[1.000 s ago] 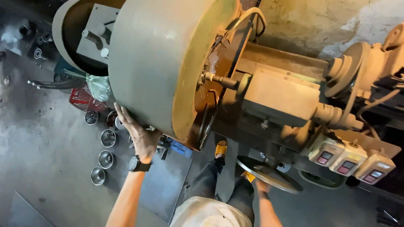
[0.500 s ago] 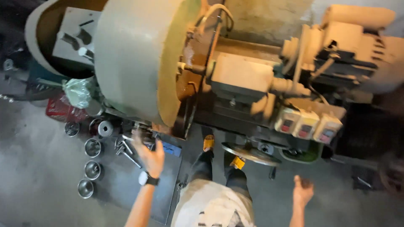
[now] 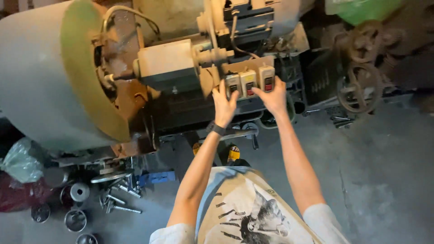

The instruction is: Mounting a metal part into a cylindrical grinder and adjusting the machine for operation

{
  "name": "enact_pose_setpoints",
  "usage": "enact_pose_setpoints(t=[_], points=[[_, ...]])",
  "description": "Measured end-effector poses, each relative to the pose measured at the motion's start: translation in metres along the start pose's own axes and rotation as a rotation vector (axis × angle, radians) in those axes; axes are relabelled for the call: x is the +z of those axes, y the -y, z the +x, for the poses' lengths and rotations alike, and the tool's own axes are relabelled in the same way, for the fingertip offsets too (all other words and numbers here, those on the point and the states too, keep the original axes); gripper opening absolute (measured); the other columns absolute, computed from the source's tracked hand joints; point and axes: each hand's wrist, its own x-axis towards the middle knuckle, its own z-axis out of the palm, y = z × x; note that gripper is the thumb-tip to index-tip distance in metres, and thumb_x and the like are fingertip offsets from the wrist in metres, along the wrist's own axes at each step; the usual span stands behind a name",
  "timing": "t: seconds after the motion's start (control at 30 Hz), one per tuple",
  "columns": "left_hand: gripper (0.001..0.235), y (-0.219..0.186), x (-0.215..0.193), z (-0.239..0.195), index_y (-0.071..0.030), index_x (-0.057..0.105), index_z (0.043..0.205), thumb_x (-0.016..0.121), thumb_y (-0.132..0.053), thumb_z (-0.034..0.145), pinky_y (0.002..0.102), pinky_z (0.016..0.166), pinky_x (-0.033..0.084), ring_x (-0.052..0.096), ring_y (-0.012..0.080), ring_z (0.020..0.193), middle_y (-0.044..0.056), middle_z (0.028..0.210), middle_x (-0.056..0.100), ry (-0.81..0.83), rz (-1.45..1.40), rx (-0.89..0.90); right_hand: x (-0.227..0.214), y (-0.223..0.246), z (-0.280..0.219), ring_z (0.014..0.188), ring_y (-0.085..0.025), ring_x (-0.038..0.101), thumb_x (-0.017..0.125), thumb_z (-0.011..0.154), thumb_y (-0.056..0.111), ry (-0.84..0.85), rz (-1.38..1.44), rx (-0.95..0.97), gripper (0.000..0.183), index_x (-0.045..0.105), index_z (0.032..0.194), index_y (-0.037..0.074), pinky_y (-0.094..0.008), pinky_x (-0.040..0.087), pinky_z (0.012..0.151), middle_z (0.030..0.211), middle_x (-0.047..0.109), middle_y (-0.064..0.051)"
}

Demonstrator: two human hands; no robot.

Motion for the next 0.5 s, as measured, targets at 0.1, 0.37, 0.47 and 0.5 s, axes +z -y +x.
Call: enact_pose_setpoints(t=[0.1, 0.37, 0.47, 0.5], points=[[0.054, 0.043, 0.017, 0.011, 0.005, 0.050, 0.121, 0.070, -0.019, 0.078, 0.051, 0.079, 0.044, 0.051, 0.0526, 0.089, 0.030, 0.094, 0.048, -0.011, 0.074, -0.018, 0.003, -0.014, 0.011, 0.122, -0.038, 0.041, 0.088, 0.058, 0.043, 0.038, -0.114, 0.176, 0.095, 0.040, 0.131, 0.003, -0.049, 0.033, 0.102, 0.129, 0.038, -0.021], [0.039, 0.028, 0.008, 0.025, -0.010, 0.062, 0.099, 0.078, -0.024, 0.067, 0.037, 0.064, 0.048, 0.059, 0.0347, 0.075, 0.012, 0.080, 0.052, -0.052, 0.001, -0.062, -0.001, 0.016, 0.002, 0.121, -0.040, 0.040, 0.083, 0.060, 0.046, 0.043, -0.126, 0.177, 0.089, 0.038, 0.123, 0.002, -0.051, 0.032, 0.101, 0.127, 0.037, -0.021], [0.040, 0.028, 0.005, 0.025, -0.009, 0.062, 0.098, 0.079, -0.023, 0.064, 0.039, 0.063, 0.048, 0.058, 0.0371, 0.074, 0.015, 0.078, 0.051, -0.065, 0.037, -0.055, -0.008, 0.008, 0.007, 0.118, -0.042, 0.042, 0.085, 0.059, 0.042, 0.078, -0.074, 0.131, 0.086, 0.042, 0.119, -0.001, -0.052, 0.033, 0.100, 0.125, 0.039, -0.025], [0.040, 0.028, 0.004, 0.024, -0.009, 0.062, 0.098, 0.079, -0.023, 0.064, 0.039, 0.063, 0.048, 0.058, 0.0371, 0.074, 0.015, 0.078, 0.051, -0.058, 0.036, -0.053, -0.015, 0.006, 0.010, 0.118, -0.042, 0.042, 0.085, 0.059, 0.042, 0.072, -0.073, 0.136, 0.086, 0.042, 0.119, -0.001, -0.052, 0.033, 0.100, 0.125, 0.039, -0.025]])
